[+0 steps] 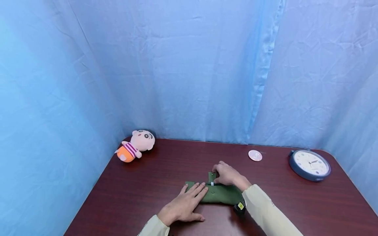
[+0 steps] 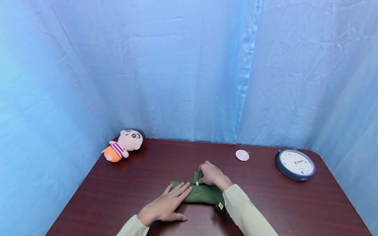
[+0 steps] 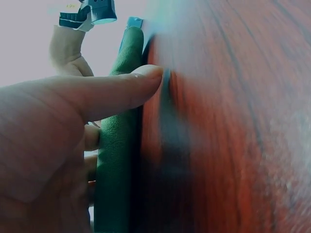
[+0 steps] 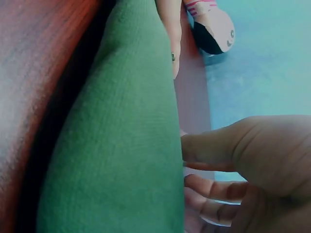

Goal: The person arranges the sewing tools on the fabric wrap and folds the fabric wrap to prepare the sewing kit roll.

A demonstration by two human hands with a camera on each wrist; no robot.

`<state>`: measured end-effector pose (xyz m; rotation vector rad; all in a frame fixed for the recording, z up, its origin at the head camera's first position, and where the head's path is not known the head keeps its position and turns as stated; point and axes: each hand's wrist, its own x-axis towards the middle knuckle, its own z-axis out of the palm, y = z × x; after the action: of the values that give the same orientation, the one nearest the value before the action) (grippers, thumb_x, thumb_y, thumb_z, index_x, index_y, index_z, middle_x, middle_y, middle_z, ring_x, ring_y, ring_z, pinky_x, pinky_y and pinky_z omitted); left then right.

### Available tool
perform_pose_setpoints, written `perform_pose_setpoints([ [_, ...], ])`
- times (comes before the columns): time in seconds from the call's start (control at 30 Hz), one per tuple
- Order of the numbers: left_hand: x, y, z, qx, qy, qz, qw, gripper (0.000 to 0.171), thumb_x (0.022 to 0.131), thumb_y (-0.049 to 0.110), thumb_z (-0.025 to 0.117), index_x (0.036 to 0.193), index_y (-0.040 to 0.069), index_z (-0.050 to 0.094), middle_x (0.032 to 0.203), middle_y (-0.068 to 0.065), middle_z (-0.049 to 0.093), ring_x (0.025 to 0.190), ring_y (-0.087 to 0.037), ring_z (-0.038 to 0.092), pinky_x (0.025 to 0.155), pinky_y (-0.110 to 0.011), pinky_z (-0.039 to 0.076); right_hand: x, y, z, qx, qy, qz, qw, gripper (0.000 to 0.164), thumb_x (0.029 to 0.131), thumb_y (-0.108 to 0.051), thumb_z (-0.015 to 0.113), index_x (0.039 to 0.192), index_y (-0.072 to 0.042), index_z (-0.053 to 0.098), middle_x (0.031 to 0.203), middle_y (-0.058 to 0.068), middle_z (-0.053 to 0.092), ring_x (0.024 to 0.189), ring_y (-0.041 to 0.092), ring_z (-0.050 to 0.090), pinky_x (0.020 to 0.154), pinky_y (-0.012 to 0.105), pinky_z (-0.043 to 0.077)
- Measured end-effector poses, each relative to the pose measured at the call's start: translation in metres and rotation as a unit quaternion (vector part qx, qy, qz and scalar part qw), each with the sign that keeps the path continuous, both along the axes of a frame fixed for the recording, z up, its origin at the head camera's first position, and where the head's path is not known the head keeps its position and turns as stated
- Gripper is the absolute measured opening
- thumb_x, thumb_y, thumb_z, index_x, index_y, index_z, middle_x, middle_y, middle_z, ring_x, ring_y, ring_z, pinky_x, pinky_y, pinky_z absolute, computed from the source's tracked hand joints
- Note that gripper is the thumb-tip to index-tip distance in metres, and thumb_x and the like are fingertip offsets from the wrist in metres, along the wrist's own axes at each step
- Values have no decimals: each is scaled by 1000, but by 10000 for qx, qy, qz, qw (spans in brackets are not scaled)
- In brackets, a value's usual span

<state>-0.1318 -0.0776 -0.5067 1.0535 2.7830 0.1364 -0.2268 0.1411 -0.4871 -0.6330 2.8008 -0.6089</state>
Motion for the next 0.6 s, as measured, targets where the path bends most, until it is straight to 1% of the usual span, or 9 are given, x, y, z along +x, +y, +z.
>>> perform_pose_setpoints([
  [0.1, 0, 0, -1, 13, 60, -10, 10000, 95, 86, 61, 68, 159, 15, 28, 167, -4, 27, 154, -23, 31, 119, -56, 35, -1, 2, -2, -458, -6, -48, 9989, 25, 77, -2, 82, 91, -6, 61, 86, 5, 60, 76, 14, 51, 69, 30, 45],
  [0.17, 0, 0, -2, 13, 91, -21, 10000, 96, 86, 62, 68, 159, 14, 28, 167, -5, 27, 154, -24, 31, 118, -56, 35, -1, 5, -2, -813, 31, 23, 9967, 25, 78, 2, 79, 87, -8, 58, 81, 3, 60, 71, 11, 52, 65, 26, 44],
  [0.23, 0, 0, -3, 13, 82, -12, 10000, 97, 85, 62, 69, 159, 14, 28, 167, -5, 27, 154, -24, 31, 119, -56, 35, 1, 7, -2, -1089, 127, 128, 9939, 23, 80, 4, 76, 85, -10, 58, 77, 1, 63, 68, 8, 54, 62, 23, 44],
  [0.3, 0, 0, -3, 6, 35, 16, 10000, 98, 85, 62, 69, 159, 14, 27, 168, -4, 26, 154, -24, 31, 119, -56, 34, 3, 10, -2, -1262, 244, 263, 9914, 20, 82, 3, 75, 85, -11, 61, 76, 0, 67, 69, 6, 58, 62, 21, 46],
  [0.47, 0, 0, -2, -25, 0, 70, 10000, 98, 85, 61, 69, 160, 14, 27, 168, -4, 25, 155, -23, 29, 120, -56, 33, 13, 14, 2, -1447, 389, 457, 9877, 10, 85, -3, 76, 91, -9, 72, 81, 2, 76, 76, 5, 70, 65, 19, 52],
  [0.6, 1, 1, -1, -42, 22, 68, 10000, 98, 84, 61, 70, 159, 14, 27, 168, -4, 25, 155, -23, 29, 120, -56, 33, 22, 15, 5, -1431, 524, 385, 9876, 10, 84, -3, 76, 91, -10, 78, 81, -1, 78, 74, 3, 70, 64, 18, 53],
])
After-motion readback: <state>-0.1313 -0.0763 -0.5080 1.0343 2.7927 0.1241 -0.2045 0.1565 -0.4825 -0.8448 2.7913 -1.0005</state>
